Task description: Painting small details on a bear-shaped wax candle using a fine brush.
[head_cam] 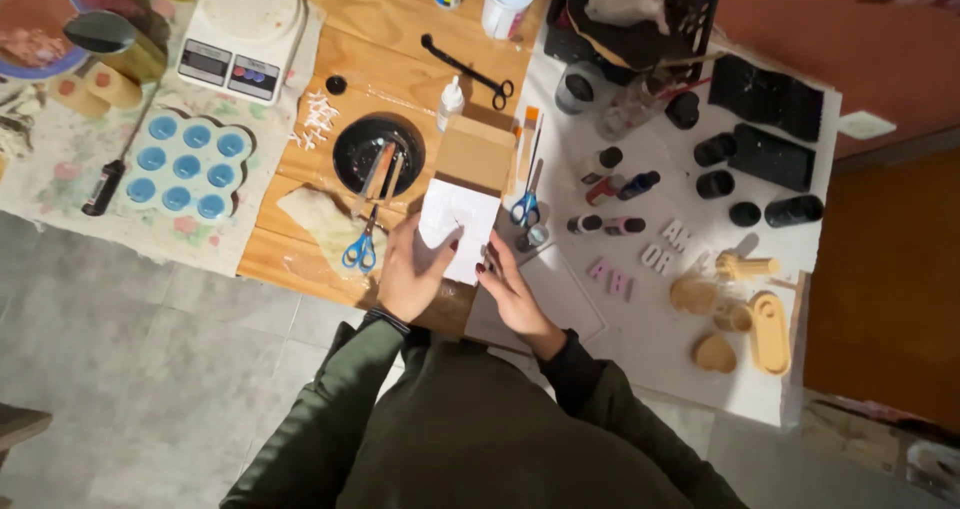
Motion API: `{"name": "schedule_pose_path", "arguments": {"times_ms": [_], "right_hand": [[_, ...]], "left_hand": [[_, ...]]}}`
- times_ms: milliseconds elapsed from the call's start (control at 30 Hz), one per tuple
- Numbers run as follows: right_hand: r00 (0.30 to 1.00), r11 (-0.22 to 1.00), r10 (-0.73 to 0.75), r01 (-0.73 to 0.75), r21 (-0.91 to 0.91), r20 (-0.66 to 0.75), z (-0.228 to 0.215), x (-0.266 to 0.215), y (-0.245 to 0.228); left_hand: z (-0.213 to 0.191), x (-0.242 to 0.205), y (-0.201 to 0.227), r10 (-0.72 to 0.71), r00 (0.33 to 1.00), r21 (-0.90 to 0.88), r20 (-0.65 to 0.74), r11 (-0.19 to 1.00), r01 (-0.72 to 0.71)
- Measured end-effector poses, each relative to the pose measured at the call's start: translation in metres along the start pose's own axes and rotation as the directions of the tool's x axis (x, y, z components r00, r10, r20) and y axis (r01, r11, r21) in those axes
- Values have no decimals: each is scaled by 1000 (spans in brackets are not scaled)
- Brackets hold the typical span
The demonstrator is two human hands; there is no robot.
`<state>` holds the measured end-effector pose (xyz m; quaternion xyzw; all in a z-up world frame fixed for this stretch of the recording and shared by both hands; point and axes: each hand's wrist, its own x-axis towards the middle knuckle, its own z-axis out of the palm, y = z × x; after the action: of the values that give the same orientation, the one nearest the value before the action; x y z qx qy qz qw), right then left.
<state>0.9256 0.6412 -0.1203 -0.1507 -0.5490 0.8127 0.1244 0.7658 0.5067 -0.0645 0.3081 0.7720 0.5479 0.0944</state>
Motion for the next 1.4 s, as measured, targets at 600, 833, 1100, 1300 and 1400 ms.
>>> {"name": "schedule_pose_path", "arguments": {"times_ms": [600,833,1100,1300,1400], "right_hand": [[953,555,-302,166,-815,-11,66,-39,-76],[953,46,-197,241,-969,228,89,-7,-113],[971,327,-239,102,-940,22,76,-41,-89],[952,347,-307,114,-931,3,77,-35,-90],[936,128,-268,270,-954,229,83,-19,-95]], "left_hand": [[-69,-18,13,163,965,-92,206,985,-147],[-65,-6,45,248,835,357,491,817,-453],[-74,-31,4,112,934,381,341,891,-246],[-82,-14,41,11,940,462,342,869,-178],[-82,-3,50,166,885,531,434,747,-400]]}}
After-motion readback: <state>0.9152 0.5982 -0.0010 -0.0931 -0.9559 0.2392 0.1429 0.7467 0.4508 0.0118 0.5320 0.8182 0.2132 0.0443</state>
